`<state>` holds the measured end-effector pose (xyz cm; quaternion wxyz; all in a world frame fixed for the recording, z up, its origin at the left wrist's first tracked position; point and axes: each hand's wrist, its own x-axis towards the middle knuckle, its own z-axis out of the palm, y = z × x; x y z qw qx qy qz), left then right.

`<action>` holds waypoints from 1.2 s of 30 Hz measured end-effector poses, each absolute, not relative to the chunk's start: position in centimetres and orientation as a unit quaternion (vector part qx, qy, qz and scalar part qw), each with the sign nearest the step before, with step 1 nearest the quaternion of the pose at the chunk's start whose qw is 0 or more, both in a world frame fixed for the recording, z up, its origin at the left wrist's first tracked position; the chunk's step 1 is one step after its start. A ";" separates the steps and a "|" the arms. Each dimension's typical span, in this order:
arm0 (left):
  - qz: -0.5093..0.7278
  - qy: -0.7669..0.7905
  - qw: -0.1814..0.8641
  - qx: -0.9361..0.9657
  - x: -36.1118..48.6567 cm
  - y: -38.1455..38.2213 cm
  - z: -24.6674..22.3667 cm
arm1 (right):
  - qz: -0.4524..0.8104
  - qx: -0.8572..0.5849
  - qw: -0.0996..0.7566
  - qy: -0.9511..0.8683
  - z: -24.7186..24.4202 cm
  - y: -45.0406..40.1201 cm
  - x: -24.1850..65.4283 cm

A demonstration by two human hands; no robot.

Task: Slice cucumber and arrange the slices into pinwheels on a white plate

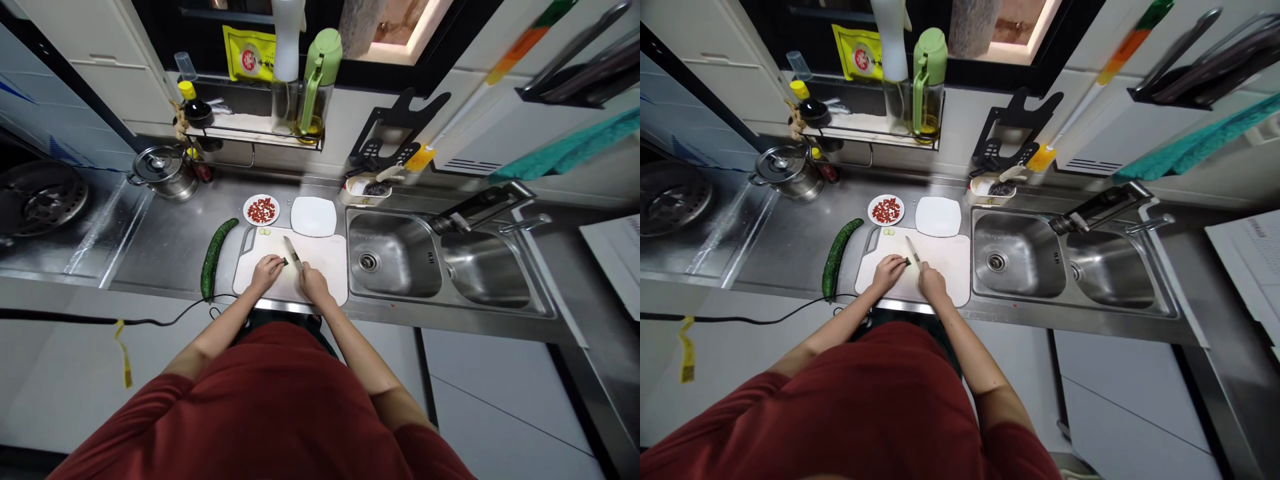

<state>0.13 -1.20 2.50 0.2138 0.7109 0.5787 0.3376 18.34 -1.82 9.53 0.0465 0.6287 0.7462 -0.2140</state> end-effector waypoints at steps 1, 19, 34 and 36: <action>0.344 0.571 0.205 0.717 0.2 -1.1 2.2 | -0.214 0.625 0.054 0.749 9.6 -1.9 18.2; 0.364 0.508 0.135 0.769 -0.1 -0.6 0.7 | -0.233 0.590 0.098 0.767 10.7 -2.3 17.0; 0.366 0.514 0.133 0.764 0.0 -0.7 0.7 | -0.215 0.577 0.110 0.780 10.8 -2.9 17.1; 0.366 0.514 0.134 0.764 0.0 -0.7 0.8 | -0.221 0.575 0.117 0.779 10.9 -3.2 17.3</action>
